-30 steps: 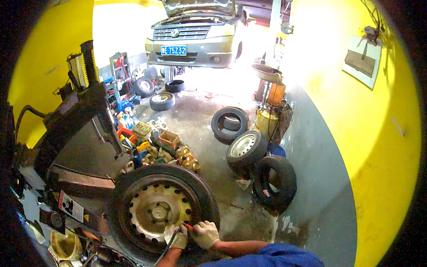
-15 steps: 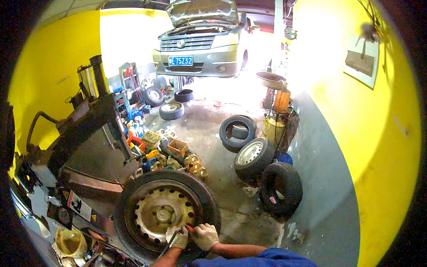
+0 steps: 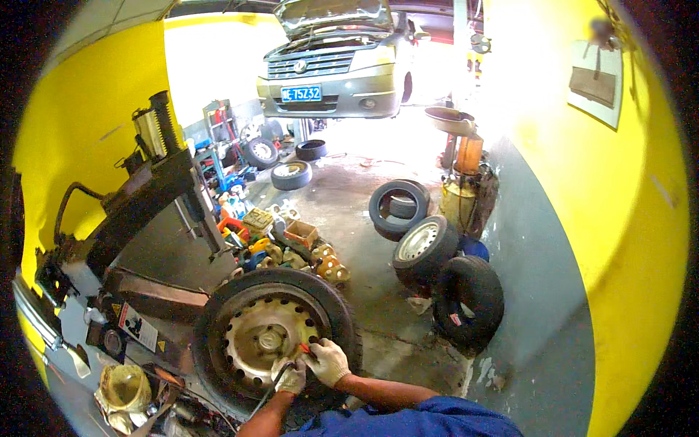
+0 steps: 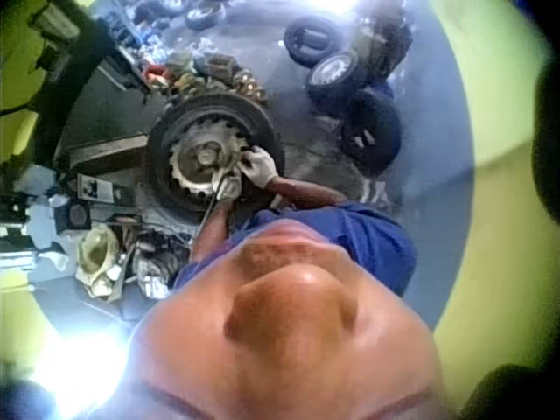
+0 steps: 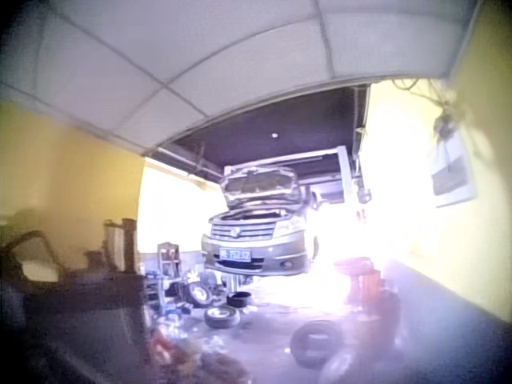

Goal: The person uses a red-handled tool to repeatedly pry and scrape the bead of a tire mounted on a rim. They then remove the tire from the machine and place it on the floor.

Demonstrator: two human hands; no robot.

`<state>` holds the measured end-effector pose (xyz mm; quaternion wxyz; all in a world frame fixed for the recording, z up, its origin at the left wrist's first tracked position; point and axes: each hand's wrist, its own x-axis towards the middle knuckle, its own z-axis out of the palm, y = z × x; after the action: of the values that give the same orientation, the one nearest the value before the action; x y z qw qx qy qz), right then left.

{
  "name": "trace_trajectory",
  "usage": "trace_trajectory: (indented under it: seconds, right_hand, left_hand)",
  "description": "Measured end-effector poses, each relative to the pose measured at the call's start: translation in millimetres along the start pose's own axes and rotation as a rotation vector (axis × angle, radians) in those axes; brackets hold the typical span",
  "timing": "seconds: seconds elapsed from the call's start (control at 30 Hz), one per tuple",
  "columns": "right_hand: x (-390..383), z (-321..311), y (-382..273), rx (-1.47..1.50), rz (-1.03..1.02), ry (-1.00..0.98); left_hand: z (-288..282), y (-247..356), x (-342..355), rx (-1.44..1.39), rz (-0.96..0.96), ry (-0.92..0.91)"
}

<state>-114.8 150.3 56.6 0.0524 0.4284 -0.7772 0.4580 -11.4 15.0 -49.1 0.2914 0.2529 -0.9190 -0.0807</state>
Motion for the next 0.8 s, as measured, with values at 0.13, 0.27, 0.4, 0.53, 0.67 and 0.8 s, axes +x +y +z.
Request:
trace_trajectory:
  seconds: [0.13,0.27,0.4,0.53,0.67,0.8]
  right_hand:
    - [-4.9,-12.7,1.1,0.019,-0.092,-0.016]
    - [-21.3,-15.3,10.7,-0.095,-0.072,-0.206]
    - [-25.0,-30.7,-3.2,0.05,-0.152,-0.119]
    - [-47.6,-31.5,7.9,0.05,-0.018,-0.187]
    - [-48.0,-49.3,-3.0,0.063,0.003,-0.148]
    - [-34.9,-35.0,12.1,0.071,-0.046,-0.105]
  left_hand:
    - [-5.0,3.8,3.2,-0.04,-0.046,-0.002]
    - [-1.7,1.5,3.0,-0.022,-0.052,-0.016]
    - [-18.0,8.6,1.6,-0.015,-0.088,-0.061]
    - [-13.2,7.4,0.3,-0.01,-0.08,-0.077]
    - [-21.6,16.3,2.7,-0.043,-0.07,-0.04]
    - [-25.9,10.6,12.6,-0.019,-0.112,-0.108]
